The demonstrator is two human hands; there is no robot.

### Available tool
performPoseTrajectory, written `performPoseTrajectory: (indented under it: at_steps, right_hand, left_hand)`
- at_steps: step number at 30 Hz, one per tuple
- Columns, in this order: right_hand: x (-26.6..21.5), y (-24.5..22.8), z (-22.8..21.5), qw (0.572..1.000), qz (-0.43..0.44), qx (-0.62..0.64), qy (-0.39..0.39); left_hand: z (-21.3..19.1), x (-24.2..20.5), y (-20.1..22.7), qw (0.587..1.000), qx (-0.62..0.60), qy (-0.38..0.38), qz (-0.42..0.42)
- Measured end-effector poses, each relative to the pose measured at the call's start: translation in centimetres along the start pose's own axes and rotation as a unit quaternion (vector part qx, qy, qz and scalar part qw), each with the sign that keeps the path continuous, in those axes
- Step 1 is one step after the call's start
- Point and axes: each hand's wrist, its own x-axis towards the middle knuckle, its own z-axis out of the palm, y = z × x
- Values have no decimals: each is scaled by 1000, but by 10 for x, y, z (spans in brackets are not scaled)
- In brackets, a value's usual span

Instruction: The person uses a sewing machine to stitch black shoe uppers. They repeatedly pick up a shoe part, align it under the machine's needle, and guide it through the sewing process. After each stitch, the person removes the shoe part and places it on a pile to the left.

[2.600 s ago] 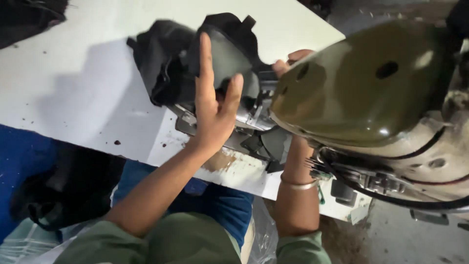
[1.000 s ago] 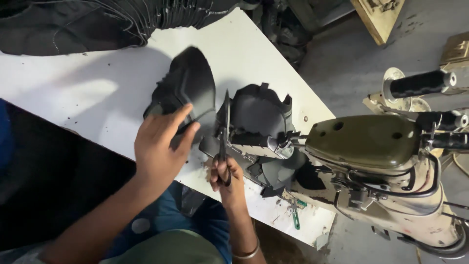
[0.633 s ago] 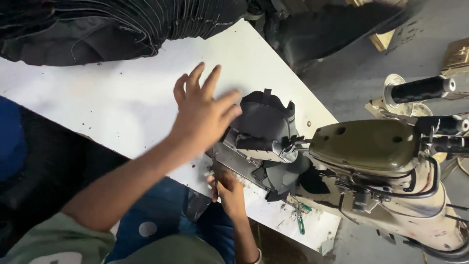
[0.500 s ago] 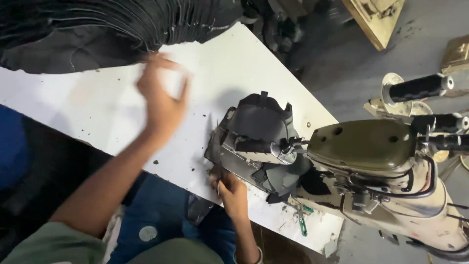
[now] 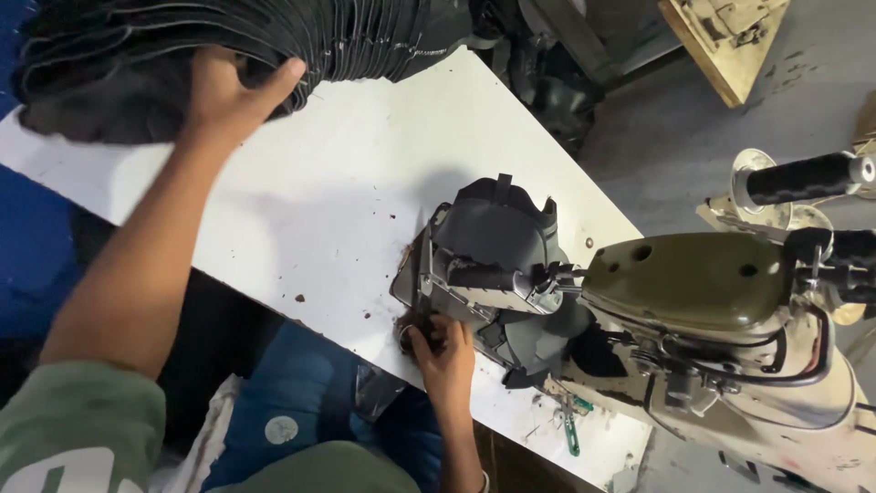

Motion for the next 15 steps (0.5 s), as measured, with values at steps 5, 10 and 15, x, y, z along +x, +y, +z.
performPoseTrajectory:
  at_steps: [5, 10, 15]
  right_hand:
    - [-10, -10, -9, 999, 13, 38, 16]
    - [-23, 10, 6, 958, 51, 272, -69]
    - [-35, 41, 15, 862, 76, 476, -156]
  left_hand:
    - [35, -71, 4, 906, 262, 326, 59]
    - [130, -165, 63, 945, 233, 226, -29]
    - [197, -238, 93, 967, 20, 57, -246]
